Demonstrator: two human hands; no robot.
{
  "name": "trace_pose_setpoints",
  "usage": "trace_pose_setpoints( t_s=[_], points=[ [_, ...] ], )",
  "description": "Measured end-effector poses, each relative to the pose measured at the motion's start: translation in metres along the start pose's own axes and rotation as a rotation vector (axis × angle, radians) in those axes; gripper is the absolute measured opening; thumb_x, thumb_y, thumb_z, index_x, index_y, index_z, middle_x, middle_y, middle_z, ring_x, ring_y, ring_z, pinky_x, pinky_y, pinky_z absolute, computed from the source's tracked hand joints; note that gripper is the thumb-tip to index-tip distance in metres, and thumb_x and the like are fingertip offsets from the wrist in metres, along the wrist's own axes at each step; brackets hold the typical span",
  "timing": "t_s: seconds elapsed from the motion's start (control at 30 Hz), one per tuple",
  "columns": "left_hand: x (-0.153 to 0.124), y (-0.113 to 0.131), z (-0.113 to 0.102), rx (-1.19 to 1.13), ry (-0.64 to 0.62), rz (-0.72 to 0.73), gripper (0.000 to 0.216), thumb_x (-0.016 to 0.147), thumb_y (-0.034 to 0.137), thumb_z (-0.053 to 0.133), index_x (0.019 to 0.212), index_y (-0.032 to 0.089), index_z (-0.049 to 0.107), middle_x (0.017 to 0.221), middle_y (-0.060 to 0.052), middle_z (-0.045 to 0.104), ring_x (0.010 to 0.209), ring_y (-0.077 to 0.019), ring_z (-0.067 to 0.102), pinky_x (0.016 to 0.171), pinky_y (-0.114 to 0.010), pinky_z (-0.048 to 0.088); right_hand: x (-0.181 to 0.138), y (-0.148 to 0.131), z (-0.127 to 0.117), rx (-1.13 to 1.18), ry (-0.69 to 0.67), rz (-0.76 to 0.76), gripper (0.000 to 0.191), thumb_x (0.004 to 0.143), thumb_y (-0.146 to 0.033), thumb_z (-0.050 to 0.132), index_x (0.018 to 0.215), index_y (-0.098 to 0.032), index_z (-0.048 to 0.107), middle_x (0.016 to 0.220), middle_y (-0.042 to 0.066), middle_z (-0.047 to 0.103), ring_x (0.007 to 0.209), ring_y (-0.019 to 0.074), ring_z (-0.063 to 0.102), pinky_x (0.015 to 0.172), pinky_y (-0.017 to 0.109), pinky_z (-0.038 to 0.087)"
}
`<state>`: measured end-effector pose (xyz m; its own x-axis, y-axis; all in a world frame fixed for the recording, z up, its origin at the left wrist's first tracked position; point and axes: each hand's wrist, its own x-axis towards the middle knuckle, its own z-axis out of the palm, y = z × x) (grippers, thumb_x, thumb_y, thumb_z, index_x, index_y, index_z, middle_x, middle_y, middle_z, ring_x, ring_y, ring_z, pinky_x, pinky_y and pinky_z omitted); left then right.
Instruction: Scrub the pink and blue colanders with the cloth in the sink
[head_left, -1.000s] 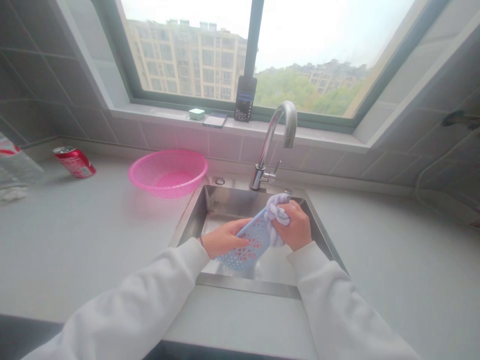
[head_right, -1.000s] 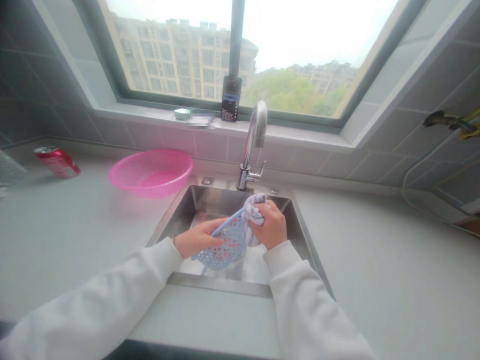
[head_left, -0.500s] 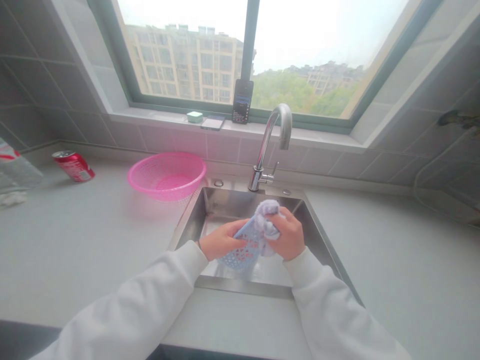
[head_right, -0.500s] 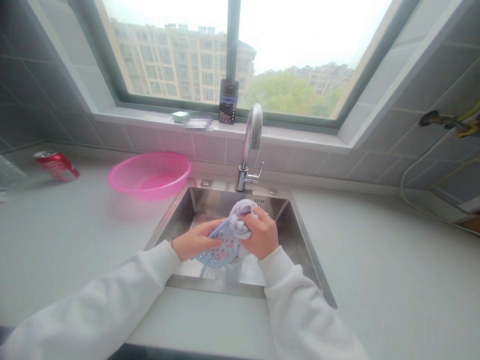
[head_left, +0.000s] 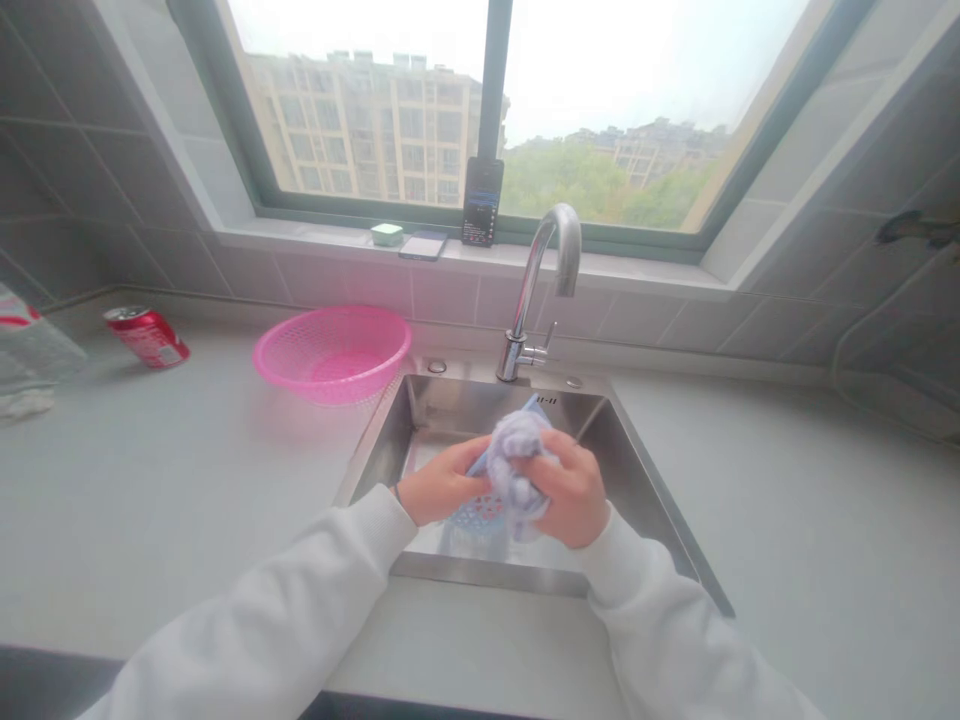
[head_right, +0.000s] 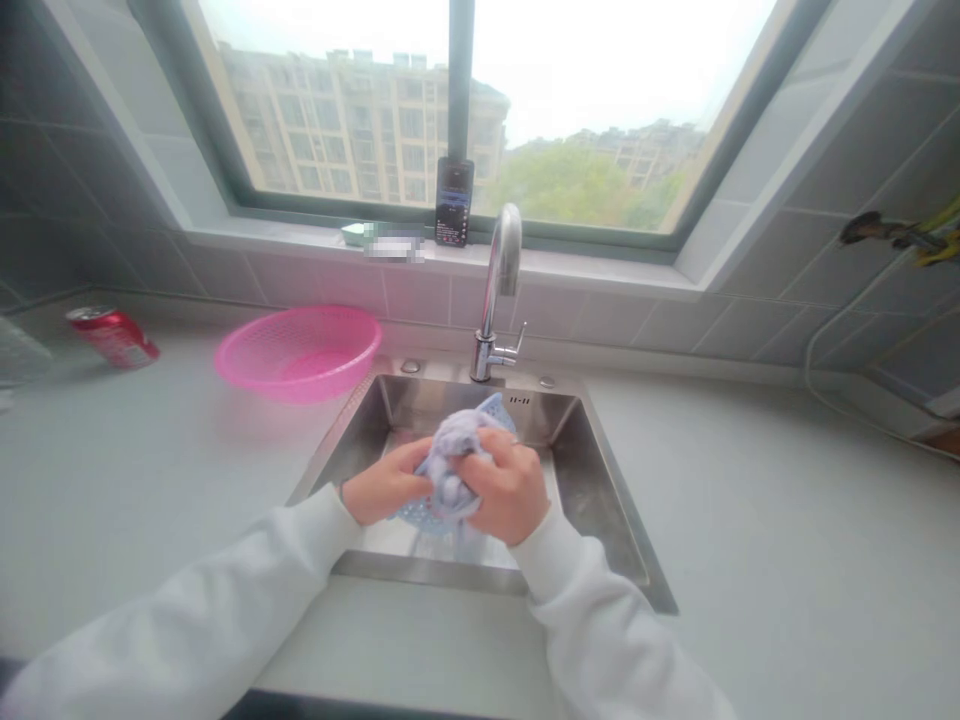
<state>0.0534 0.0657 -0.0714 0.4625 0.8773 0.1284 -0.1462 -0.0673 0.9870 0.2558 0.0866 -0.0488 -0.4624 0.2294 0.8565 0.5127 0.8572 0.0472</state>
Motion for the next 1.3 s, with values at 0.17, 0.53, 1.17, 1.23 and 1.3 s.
trace_pose_setpoints(
  t_s=[0.17,0.53,1.17,1.23,1.3],
  points=[
    [-0.002,0.002,-0.004,0.042,-0.031,-0.017,0.059,0.078,0.032,0.08,0.134,0.016,0.068,0.121,-0.012,0.074,0.111,-0.0323,0.067,0.101,-0.043,0.051,0.0,0.011,0.002,-0.012,-0.038,0.058,0.013,0.085,-0.027,0.066,0.091,-0.025,0.077,0.098,0.007,0.076,0.082,0.019,0.073,0.07,0.027,0.06],
    [0.001,-0.002,-0.006,0.123,0.038,0.074,0.049,0.08,0.034,0.078,0.124,0.012,0.072,0.122,-0.014,0.074,0.115,-0.0325,0.066,0.106,-0.043,0.049,0.002,-0.015,0.009,0.11,-0.066,-0.093,0.009,0.084,-0.024,0.065,0.084,-0.025,0.074,0.091,0.006,0.074,0.078,0.0184,0.071,0.071,0.028,0.059],
    [-0.004,0.01,-0.012,0.084,-0.161,-0.085,0.072,0.082,0.029,0.073,0.15,0.018,0.053,0.124,-0.011,0.074,0.107,-0.0298,0.069,0.092,-0.04,0.056,-0.009,0.037,0.001,-0.057,0.088,0.283,0.016,0.077,-0.021,0.066,0.091,-0.023,0.075,0.094,0.009,0.073,0.079,0.0237,0.074,0.067,0.035,0.064],
    [-0.003,0.009,-0.01,0.125,-0.149,-0.069,0.067,0.081,0.028,0.072,0.146,0.017,0.058,0.121,-0.011,0.074,0.108,-0.0303,0.069,0.094,-0.041,0.056,-0.01,0.032,0.0,-0.057,0.08,0.242,0.016,0.078,-0.021,0.066,0.091,-0.023,0.075,0.095,0.009,0.073,0.079,0.0232,0.074,0.067,0.034,0.063],
    [-0.001,0.006,-0.01,0.206,-0.095,-0.017,0.057,0.079,0.028,0.072,0.134,0.015,0.067,0.118,-0.01,0.075,0.11,-0.0309,0.067,0.101,-0.043,0.053,-0.008,0.013,0.004,0.011,0.027,0.103,0.015,0.082,-0.023,0.066,0.092,-0.025,0.076,0.097,0.008,0.074,0.082,0.0212,0.074,0.071,0.031,0.063]
  ],
)
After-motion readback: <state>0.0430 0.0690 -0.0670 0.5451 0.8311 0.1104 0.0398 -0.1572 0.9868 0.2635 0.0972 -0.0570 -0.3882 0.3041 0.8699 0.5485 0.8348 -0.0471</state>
